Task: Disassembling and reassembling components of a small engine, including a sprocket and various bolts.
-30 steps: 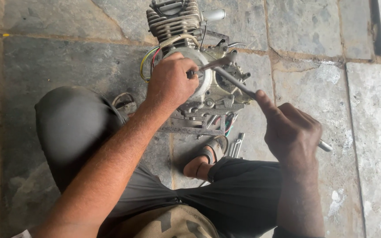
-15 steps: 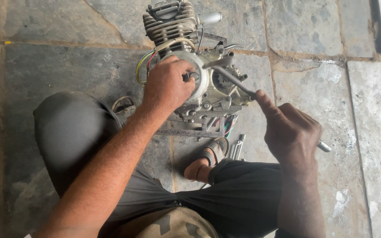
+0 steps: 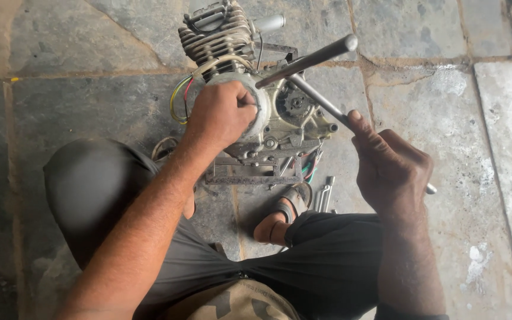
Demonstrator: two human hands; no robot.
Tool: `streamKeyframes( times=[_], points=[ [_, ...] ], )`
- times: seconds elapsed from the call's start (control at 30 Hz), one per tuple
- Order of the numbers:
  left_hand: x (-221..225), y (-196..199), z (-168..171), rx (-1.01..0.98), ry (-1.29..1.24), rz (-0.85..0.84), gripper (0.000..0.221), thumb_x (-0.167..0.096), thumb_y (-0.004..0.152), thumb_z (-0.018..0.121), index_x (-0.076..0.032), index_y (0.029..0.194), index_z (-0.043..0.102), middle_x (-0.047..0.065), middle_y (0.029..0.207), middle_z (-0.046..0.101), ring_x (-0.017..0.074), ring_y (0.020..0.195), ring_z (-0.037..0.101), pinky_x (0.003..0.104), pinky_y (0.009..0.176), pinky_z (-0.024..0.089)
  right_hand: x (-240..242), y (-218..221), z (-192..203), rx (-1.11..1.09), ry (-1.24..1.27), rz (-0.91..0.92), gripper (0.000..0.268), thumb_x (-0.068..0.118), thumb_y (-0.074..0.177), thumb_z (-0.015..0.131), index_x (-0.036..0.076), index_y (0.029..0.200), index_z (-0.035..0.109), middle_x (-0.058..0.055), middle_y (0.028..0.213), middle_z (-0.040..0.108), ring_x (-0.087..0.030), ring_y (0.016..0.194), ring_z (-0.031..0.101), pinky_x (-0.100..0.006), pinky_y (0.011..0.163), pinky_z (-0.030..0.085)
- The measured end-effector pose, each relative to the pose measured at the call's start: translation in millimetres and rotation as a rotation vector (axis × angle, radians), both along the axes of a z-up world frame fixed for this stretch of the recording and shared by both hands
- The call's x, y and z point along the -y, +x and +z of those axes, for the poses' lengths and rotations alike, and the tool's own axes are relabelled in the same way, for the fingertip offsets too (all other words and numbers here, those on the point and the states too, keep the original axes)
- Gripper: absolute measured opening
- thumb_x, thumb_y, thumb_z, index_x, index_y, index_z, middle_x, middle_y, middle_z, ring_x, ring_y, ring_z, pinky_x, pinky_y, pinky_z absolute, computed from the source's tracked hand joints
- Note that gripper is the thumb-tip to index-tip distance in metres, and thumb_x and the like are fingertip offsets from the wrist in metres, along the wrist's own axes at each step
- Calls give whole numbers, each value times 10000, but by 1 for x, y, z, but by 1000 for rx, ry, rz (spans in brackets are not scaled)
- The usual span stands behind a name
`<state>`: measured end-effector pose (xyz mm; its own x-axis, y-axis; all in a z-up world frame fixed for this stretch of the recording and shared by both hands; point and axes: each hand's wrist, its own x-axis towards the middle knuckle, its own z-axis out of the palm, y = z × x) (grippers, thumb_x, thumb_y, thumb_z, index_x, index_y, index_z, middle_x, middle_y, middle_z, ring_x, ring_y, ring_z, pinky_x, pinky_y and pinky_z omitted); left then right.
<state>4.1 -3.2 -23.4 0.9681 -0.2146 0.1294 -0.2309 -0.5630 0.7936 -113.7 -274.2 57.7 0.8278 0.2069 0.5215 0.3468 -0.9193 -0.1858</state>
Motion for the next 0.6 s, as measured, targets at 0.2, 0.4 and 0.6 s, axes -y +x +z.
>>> streamKeyframes(
  times=[0.2, 0.4, 0.6],
  points=[
    [-8, 11, 25, -21, -83, 47, 126, -131, 780, 843, -45, 852, 786, 91, 755, 769, 179, 673, 738, 356, 683, 584, 10, 3, -4, -35, 69, -32, 528, 50, 1054, 815, 316, 1483, 656, -4, 709, 553, -84, 550, 509, -324, 517, 435],
    [3, 14, 23, -338, -139, 82, 112, -86, 809, 796, -68, 918, 788, 58, 735, 777, 90, 616, 716, 262, 592, 569, 13, 5, -5, -98, 106, -86, 509, 59, 1041, 810, 301, 1466, 669, -19, 734, 560, -116, 594, 513, -352, 577, 452],
    [13, 15, 16, -66, -97, 48, 252, -42, 841, 795, -53, 1085, 732, 55, 773, 765, 127, 692, 736, 305, 639, 560, 10, 6, -12, -203, 175, -102, 496, 62, 1011, 791, 288, 1436, 673, -3, 724, 585, -92, 595, 538, -323, 539, 457]
  ],
)
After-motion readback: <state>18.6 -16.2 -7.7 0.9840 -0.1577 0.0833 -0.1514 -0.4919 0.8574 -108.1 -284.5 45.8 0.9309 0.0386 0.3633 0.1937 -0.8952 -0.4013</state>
